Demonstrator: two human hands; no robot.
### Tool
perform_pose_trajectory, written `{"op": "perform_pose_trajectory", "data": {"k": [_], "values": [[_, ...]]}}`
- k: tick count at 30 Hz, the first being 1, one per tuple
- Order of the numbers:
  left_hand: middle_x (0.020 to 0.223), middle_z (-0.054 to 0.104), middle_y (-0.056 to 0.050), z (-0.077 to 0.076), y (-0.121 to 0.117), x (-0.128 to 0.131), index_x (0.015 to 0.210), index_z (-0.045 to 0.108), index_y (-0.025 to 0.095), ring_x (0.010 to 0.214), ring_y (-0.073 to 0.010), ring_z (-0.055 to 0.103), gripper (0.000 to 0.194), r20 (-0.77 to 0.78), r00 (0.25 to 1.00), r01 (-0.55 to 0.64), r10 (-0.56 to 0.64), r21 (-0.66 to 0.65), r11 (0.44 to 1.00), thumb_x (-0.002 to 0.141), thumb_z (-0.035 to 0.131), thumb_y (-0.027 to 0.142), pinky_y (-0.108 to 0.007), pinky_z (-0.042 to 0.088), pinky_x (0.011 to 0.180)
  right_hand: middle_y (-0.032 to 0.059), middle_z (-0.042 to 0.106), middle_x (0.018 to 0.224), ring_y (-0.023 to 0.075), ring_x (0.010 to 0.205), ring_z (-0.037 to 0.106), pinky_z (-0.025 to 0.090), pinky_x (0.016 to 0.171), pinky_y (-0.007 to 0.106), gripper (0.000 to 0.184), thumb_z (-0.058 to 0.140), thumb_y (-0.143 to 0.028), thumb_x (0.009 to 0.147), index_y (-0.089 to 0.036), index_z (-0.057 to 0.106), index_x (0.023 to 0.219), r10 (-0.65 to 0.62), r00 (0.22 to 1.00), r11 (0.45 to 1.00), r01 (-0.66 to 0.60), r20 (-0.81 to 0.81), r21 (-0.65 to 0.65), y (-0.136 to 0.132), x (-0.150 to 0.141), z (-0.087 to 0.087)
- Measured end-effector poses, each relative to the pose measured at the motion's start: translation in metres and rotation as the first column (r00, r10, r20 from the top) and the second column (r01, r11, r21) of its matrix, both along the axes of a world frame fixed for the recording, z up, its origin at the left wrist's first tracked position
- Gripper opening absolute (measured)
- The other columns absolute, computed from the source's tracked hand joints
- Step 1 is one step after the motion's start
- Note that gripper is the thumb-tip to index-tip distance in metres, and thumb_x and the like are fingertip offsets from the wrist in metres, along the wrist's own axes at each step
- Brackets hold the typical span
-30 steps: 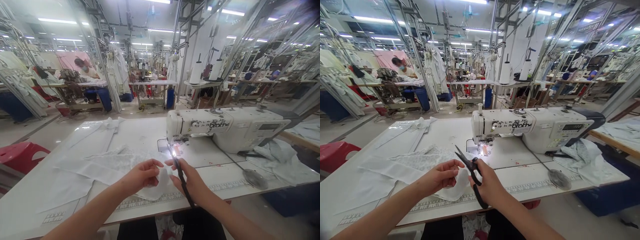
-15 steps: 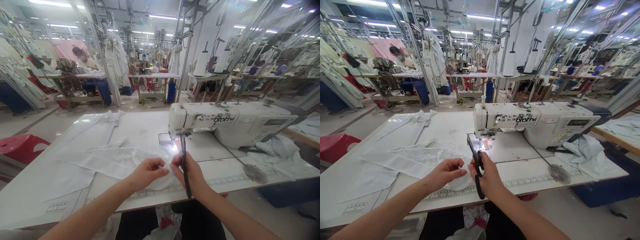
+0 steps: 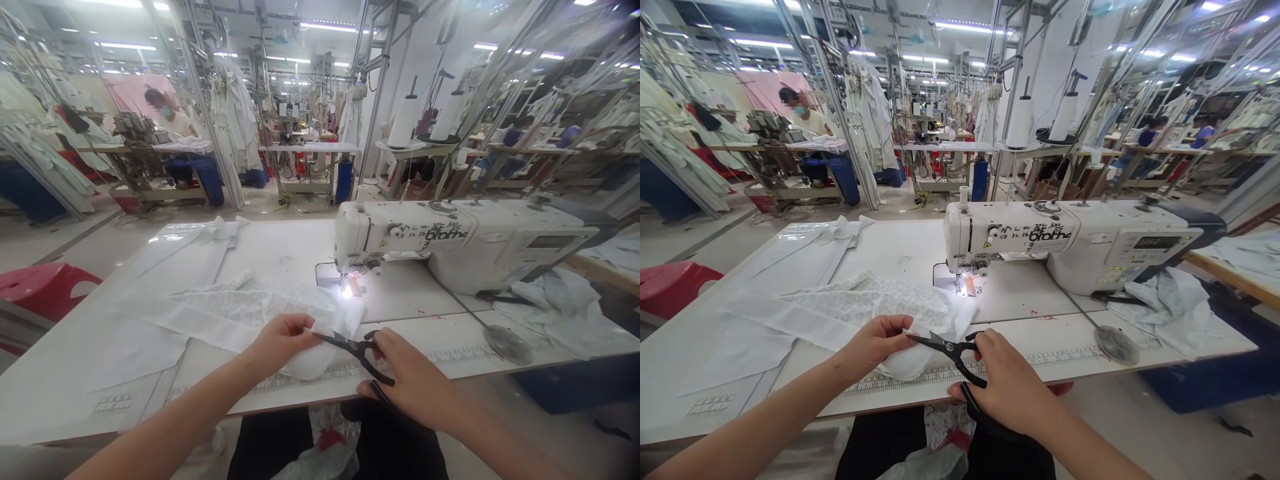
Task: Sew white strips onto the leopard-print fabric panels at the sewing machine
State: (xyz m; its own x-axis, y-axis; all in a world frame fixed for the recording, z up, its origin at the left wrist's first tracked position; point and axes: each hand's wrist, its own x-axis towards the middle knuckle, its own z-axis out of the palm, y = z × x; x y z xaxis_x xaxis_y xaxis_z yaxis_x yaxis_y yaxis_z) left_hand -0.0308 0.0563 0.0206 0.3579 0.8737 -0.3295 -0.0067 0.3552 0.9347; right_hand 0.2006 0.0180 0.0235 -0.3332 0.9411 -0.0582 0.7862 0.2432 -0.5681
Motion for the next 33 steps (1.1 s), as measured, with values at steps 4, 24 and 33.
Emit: {"op": "perform_pose_trajectory", "data": {"k": [4,24,33], "values": [[0.063,0.061,0.0,0.003,-0.004,-0.002,0.07,0.063,0.013,0.053,-0.0083,0.053,0.029,-0.02,1.0,-0.002,0.002,-0.01,1.0,0.061,0.076,0.037,-0.019,0.04,0.051,-0.0025,0.049,0.066,0.0153,0.059,0.045,0.026,0.051,0.025,0.036,0.064,-0.039,0.071,-0.02,0.035,0.062,-0.006,0.994,1.0,0.006,0.112,0.001,-0.002,0.003,0.0],[0.094,0.058,-0.001,-0.001,0.001,-0.035,0.107,0.053,0.02,0.071,-0.0101,0.054,0.034,-0.199,0.964,0.22,-0.174,0.24,0.946,0.073,0.056,0.017,-0.023,0.045,0.066,0.0165,0.061,0.09,0.033,0.087,0.057,0.043,0.07,0.039,0.035,0.059,-0.043,0.072,-0.012,0.06,0.089,-0.432,0.864,0.892,0.365,0.261,0.267,0.07,0.119,-0.041],[0.062,0.047,0.006,-0.014,-0.009,-0.007,0.1,0.047,0.02,0.055,-0.0089,0.041,0.028,-0.4,0.899,0.126,0.181,0.63,0.766,0.074,0.055,0.017,-0.019,0.033,0.053,0.0067,0.058,0.106,0.0189,0.092,0.055,0.044,0.082,0.033,0.03,0.056,-0.034,0.083,-0.02,0.054,0.11,0.08,0.859,0.991,-0.015,-0.506,0.13,0.027,-0.009,-0.02]]}}
